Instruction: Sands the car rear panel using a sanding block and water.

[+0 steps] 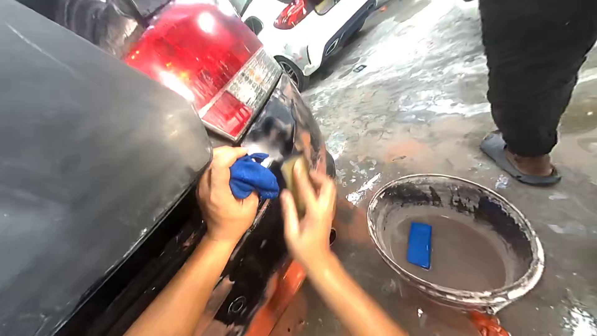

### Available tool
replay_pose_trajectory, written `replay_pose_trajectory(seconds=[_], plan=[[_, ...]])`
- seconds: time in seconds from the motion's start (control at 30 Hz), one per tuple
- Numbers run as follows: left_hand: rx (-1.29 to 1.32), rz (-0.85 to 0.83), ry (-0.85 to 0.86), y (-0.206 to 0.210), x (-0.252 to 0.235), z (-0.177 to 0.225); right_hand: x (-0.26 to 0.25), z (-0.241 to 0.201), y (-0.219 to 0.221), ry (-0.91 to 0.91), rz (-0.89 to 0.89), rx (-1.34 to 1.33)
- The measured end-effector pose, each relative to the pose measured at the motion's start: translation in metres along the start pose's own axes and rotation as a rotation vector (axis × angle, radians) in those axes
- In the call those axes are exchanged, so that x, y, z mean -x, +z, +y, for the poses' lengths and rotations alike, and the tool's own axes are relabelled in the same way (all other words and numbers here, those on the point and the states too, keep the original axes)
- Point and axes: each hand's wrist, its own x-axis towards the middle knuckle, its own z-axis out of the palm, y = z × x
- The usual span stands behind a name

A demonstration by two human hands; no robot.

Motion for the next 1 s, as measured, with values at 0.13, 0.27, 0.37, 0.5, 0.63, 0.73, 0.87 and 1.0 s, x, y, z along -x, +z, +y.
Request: replay_pose_trajectory(seconds=[0.13, 0.27, 0.37, 0.5, 0.63, 0.73, 0.87, 1.0], plan=[[-0.011, -0.001, 0.023, 0.000, 0.001, -0.003, -0.007, 0.013, 0.002, -0.168, -0.010, 0.021], [-0.040, -0.036, -0.015, -0.002, 0.003, 0.002, -0.091, 0.023, -0.002, 0.011, -0.151, 0.135], [-0.034, -0.021, -0.009, -0.001, 0.001, 0.003, -0.035, -0.007, -0.020, -0.077, -0.138, 0.171], [-0.056, -0.033, -0.011, -0.001, 0.001, 0.001, 0.006, 0.020, 0.001, -0.164, -0.018, -0.051], [-0.057, -0.085, -0.018, -0.001, 0.000, 0.002, -0.092, 0.064, 0.018, 0.171, -0.136, -0.108], [-0.037, -0.107, -0.014, -0.003, -0.002, 0.002, -0.065, 0.040, 0.009, 0.183, -0.111, -0.049], [-0.037, -0.104, 0.000, -0.003, -0.001, 0.001, -0.003, 0.045, 0.011, -0.102, 0.042, -0.130], [-0.040, -0.112, 0.011, -0.003, 0.000, -0.001, -0.119, 0.094, 0.033, 0.095, -0.141, -0.173]])
